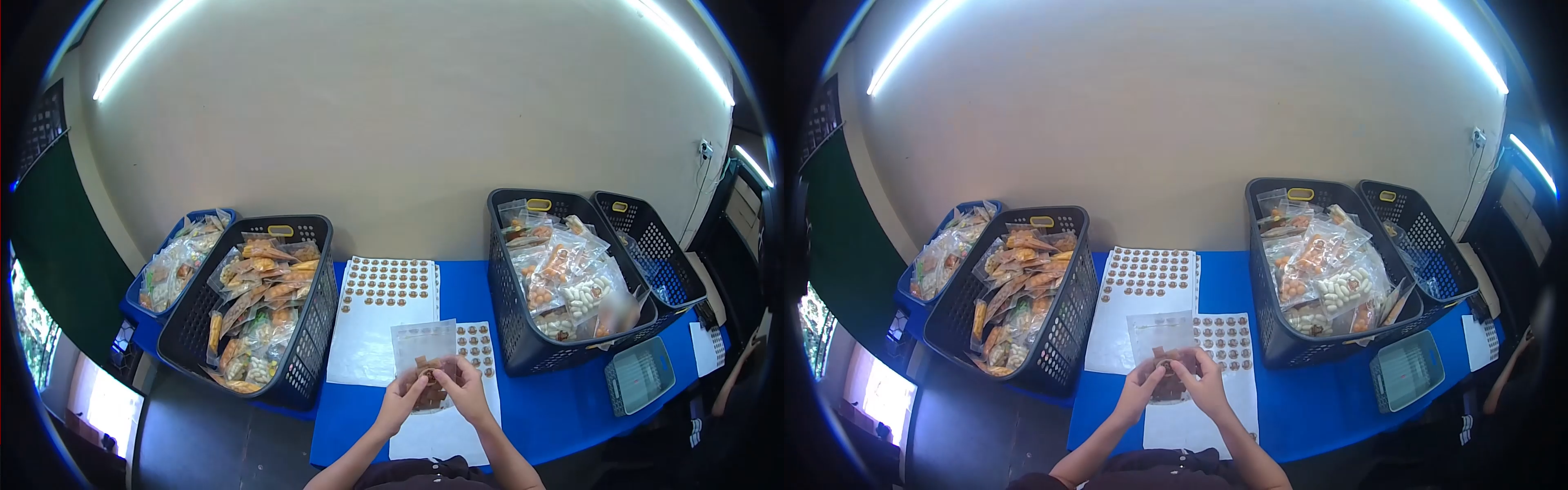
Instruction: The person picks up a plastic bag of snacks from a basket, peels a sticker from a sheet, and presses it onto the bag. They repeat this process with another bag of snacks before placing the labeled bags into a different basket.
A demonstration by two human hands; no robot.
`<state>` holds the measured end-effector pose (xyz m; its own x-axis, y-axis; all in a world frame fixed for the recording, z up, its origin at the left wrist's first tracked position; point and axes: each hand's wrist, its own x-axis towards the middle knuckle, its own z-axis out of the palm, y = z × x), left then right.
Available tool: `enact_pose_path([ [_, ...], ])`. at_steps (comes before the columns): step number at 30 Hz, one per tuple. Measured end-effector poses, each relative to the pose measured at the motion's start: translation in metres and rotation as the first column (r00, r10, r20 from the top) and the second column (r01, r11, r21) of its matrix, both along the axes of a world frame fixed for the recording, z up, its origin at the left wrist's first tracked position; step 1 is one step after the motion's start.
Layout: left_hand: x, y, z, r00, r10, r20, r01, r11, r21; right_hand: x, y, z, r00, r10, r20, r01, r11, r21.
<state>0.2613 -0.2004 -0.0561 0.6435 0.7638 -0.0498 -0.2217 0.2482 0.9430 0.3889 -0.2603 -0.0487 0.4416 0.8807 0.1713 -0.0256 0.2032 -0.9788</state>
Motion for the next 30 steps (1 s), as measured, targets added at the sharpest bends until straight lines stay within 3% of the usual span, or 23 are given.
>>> enact_pose_path([
  [2, 0.004, 0.002, -0.001, 0.999, 0.032, -0.007, -0.032, 0.999, -0.037, 0.001, 0.000, -0.001, 0.997, 0.014, 0.071, -0.012, 1.000, -0.029],
  [5, 0.005, 0.006, -0.015, 0.995, 0.093, -0.018, -0.093, 0.995, 0.023, 0.004, -0.003, 0.000, 0.992, 0.121, 0.019, -0.121, 0.992, -0.035],
  [8, 0.006, 0.008, -0.021, 0.989, 0.148, -0.024, -0.146, 0.987, 0.063, -0.001, -0.007, 0.005, 0.993, 0.103, 0.056, -0.098, 0.992, -0.077],
  [11, 0.004, 0.007, -0.012, 0.992, 0.126, 0.006, -0.124, 0.985, -0.121, -0.004, -0.005, 0.002, 0.994, 0.107, -0.017, -0.107, 0.993, -0.046],
  [14, 0.002, 0.008, -0.012, 0.996, 0.036, -0.084, -0.035, 0.999, 0.018, -0.006, -0.007, 0.002, 0.995, 0.022, -0.095, -0.025, 0.999, -0.039],
  [18, 0.002, 0.002, -0.001, 0.999, -0.025, -0.038, 0.025, 1.000, -0.011, -0.012, -0.006, 0.013, 0.984, -0.082, -0.158, 0.081, 0.997, -0.015],
  [24, -0.001, 0.004, -0.007, 0.998, -0.062, -0.028, 0.062, 0.998, -0.011, -0.009, -0.001, -0.018, 0.974, -0.112, -0.195, 0.117, 0.993, 0.012],
  [30, 0.001, 0.013, 0.002, 0.986, -0.097, -0.133, 0.112, 0.988, 0.110, -0.008, -0.006, -0.011, 0.992, -0.091, -0.087, 0.099, 0.990, 0.103],
])
